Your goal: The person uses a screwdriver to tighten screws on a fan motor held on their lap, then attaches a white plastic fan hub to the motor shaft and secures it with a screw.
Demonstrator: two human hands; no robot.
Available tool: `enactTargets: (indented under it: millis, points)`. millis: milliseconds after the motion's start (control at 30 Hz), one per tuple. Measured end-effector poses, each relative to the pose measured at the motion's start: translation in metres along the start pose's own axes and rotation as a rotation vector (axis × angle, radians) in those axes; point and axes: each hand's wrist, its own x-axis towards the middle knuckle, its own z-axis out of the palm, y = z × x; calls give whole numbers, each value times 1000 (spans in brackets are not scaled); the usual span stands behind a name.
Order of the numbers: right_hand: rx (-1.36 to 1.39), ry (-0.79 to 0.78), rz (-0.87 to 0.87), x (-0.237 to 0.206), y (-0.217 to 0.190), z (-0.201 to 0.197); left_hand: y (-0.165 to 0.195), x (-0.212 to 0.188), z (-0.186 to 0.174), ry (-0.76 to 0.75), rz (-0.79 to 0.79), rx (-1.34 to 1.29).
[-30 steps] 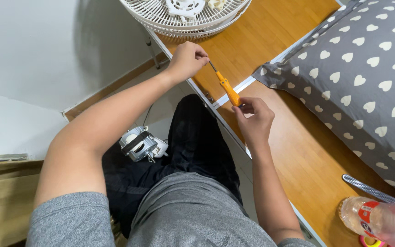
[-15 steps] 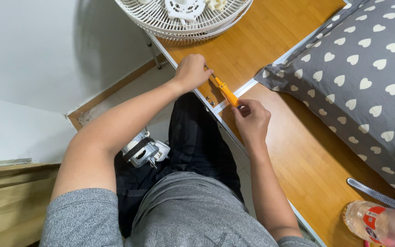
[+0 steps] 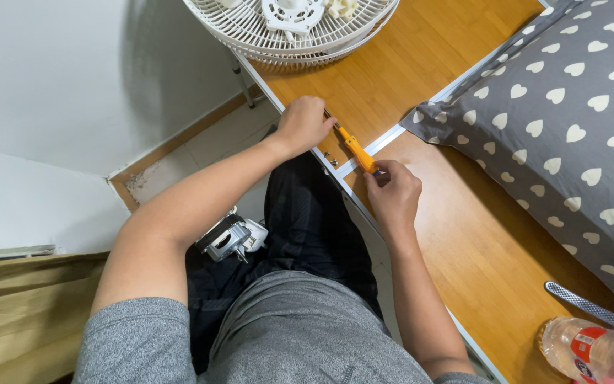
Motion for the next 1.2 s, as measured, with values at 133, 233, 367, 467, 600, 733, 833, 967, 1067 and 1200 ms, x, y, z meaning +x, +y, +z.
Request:
enactTargets:
  millis: [133,233,367,467,600,733,833,967,1067,1200]
  points:
    - [-22,-5,17,1,-4,-2,-1,-1,3,7,37,22]
    - [-53,-14,13,0,-9,-6,-2,-2,3,2,51,15]
    - [-95,-33,35,2,-14,-13,-3,-4,-6,-8,49,5]
    - [-148,25,-65,13,-16,-19,2,-4,-20,51,135,53]
    - [-190,57,-195,32,-22,-28,8,-6,-38,148,292,110]
    - [-144,69,-329,61,-34,-30,5,10,-54,256,416,68]
    - [-141,50,-399,90,-42,-26,-3,28,-62,343,421,36]
    - [-85,71,-491,122,-45,-13,-15,51,-63,408,344,53]
    - [9,81,-489,148,-44,2,-22,59,-59,436,315,78]
    - [47,143,-507,188,-39,23,-28,63,-54,345,227,130]
